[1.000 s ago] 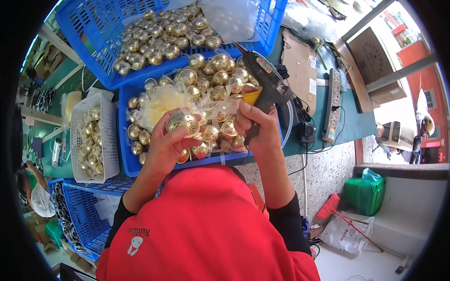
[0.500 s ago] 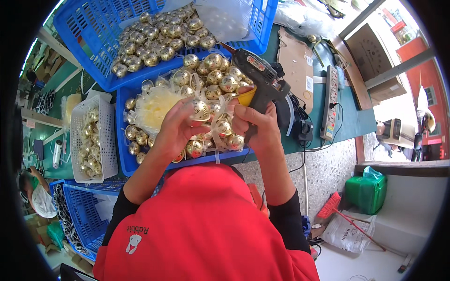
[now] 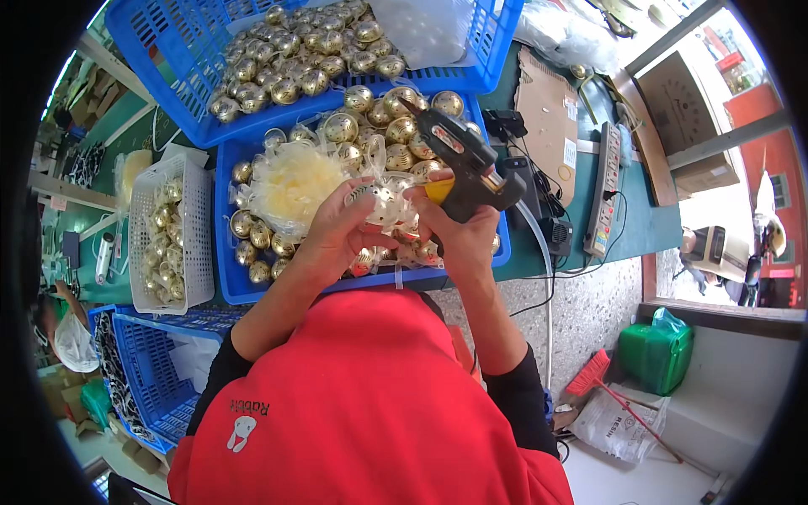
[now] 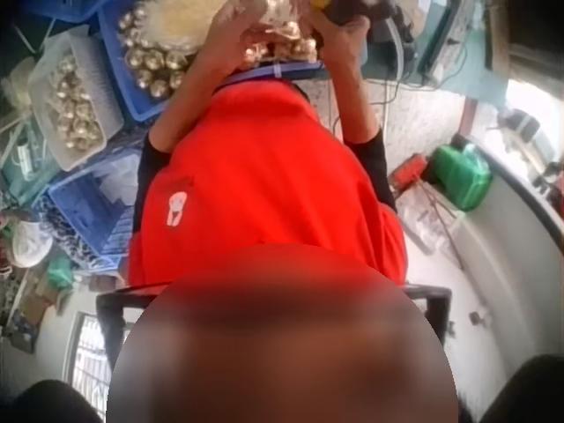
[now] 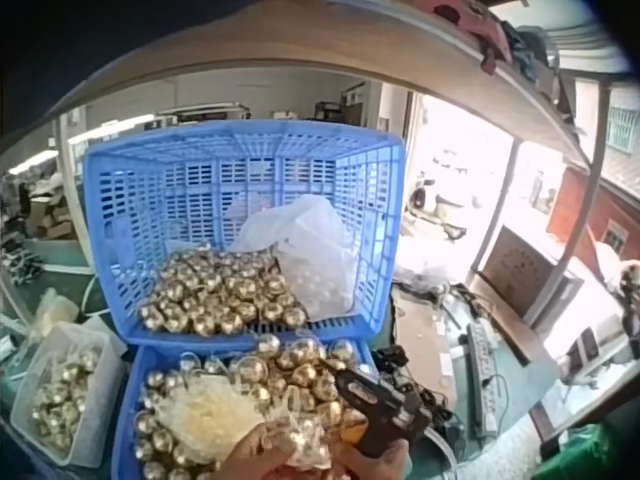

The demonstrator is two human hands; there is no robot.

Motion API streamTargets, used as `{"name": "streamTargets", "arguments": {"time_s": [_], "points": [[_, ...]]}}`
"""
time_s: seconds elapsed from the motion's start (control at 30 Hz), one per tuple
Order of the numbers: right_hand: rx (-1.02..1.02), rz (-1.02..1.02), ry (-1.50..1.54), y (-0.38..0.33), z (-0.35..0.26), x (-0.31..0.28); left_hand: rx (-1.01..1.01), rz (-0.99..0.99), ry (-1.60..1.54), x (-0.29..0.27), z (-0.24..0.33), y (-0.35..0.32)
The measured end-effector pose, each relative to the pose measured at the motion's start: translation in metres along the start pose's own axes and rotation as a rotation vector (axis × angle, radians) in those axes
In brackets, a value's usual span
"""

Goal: Using a hot glue gun to attach white ruffled plastic decorations to gold spherical Christmas ornaments.

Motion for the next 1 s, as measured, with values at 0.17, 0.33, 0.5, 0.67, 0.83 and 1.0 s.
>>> {"name": "streamTargets", "arguments": {"time_s": [0.17,0.33,0.5,0.67,0.83,1.0], "points": [[0.016,-0.002,-0.031,-0.006,0.006,-0.005,0.039,0.014,0.154,-0.001,0.001,-0.001],[0.023,-0.012,-0.05,-0.01,0.008,-0.006,0.007,0.056,0.044,-0.004,-0.003,0.005],[-0.017,-0.004,0.081,-0.009,0.004,-0.024,-0.02,0.074,0.011,-0.003,-0.002,0.002],[-0.162,-0.036,-0.158,-0.012,-0.01,-0.017,0.002,0.076,0.168,-0.004,-0.006,0.002],[-0.05,-0.17,-0.277,-0.017,0.003,-0.005,-0.013,0.068,0.164,-0.002,-0.008,-0.002],[-0.043,-0.059,-0.18,-0.02,0.005,-0.003,-0.025,0.054,0.123,-0.005,-0.01,-0.002]]}}
Point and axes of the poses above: each hand's wrist, its own y-axis towards the middle knuckle, its own x-axis out of the palm, z = x × y, the point moved 4 cm from there along y, towards the middle knuckle, and after that the axes turned 10 degrees about -x, right-handed, at the moved point
